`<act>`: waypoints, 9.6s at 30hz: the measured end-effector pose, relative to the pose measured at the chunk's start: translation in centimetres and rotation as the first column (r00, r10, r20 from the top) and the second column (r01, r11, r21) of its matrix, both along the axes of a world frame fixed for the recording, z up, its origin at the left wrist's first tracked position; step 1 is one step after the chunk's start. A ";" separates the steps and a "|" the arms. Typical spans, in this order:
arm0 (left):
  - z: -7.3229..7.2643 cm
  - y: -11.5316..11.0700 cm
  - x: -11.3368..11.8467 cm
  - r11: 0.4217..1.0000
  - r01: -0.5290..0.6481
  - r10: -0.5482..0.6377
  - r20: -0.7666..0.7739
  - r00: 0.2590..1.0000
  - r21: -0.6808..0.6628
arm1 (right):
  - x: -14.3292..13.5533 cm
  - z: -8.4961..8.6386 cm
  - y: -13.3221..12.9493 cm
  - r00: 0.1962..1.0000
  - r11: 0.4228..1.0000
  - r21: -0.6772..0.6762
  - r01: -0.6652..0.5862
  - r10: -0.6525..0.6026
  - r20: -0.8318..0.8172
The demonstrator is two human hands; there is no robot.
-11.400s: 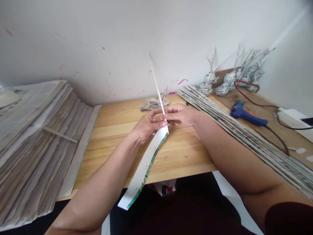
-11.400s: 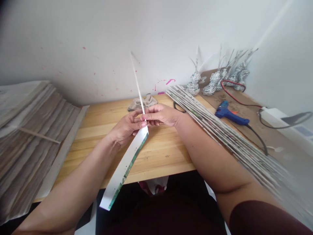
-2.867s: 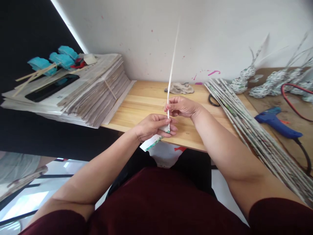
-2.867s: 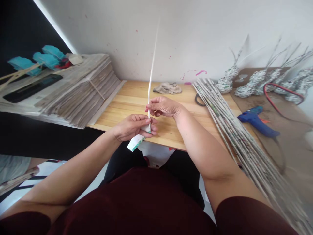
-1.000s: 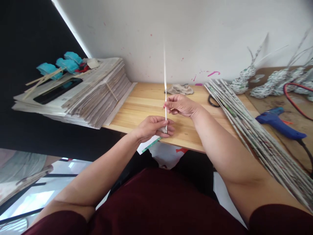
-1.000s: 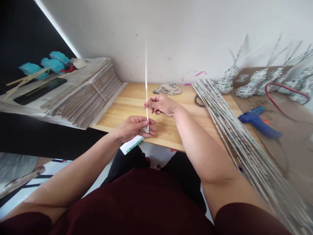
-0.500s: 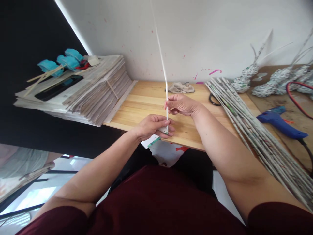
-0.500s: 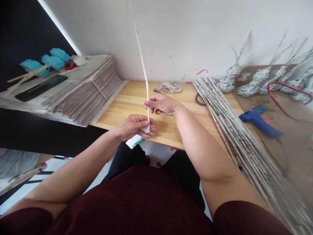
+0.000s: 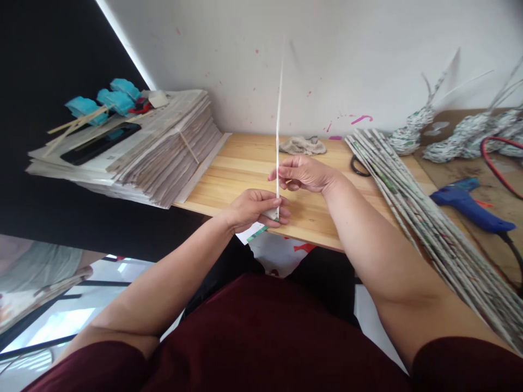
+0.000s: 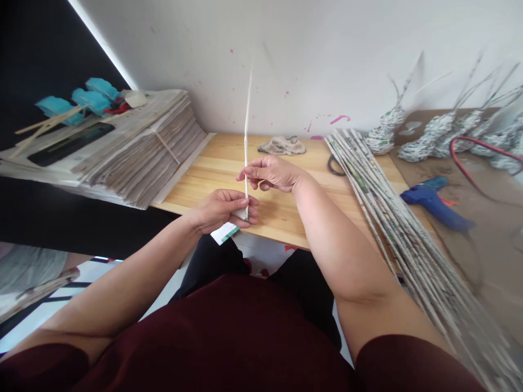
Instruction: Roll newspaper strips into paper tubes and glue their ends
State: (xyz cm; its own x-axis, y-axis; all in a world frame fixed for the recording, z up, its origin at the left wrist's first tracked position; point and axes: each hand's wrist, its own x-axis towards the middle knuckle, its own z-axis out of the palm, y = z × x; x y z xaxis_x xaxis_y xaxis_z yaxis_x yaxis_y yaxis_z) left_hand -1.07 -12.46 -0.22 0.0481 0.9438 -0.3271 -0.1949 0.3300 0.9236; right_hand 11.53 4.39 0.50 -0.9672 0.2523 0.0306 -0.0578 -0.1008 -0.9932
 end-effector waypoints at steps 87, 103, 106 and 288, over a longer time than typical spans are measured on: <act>2.9 6.4 -4.3 0.803 -0.581 0.580 0.051 0.813 0.137 | -1.9 -0.4 -2.9 0.853 0.739 0.458 0.495 -0.515 -0.090; 2.5 5.9 -4.1 0.897 -0.426 0.437 -0.084 0.896 0.118 | -1.3 -0.5 -1.9 0.908 0.804 0.492 0.334 -0.414 0.060; 2.5 5.6 -4.1 0.922 -0.369 0.384 -0.152 0.911 0.114 | -0.6 -0.6 -0.8 0.961 0.882 0.459 0.108 -0.211 0.179; -0.9 14.8 -2.8 0.995 -0.092 0.082 0.194 0.978 0.043 | 0.8 0.5 0.6 0.503 0.317 0.709 0.630 -0.862 -0.061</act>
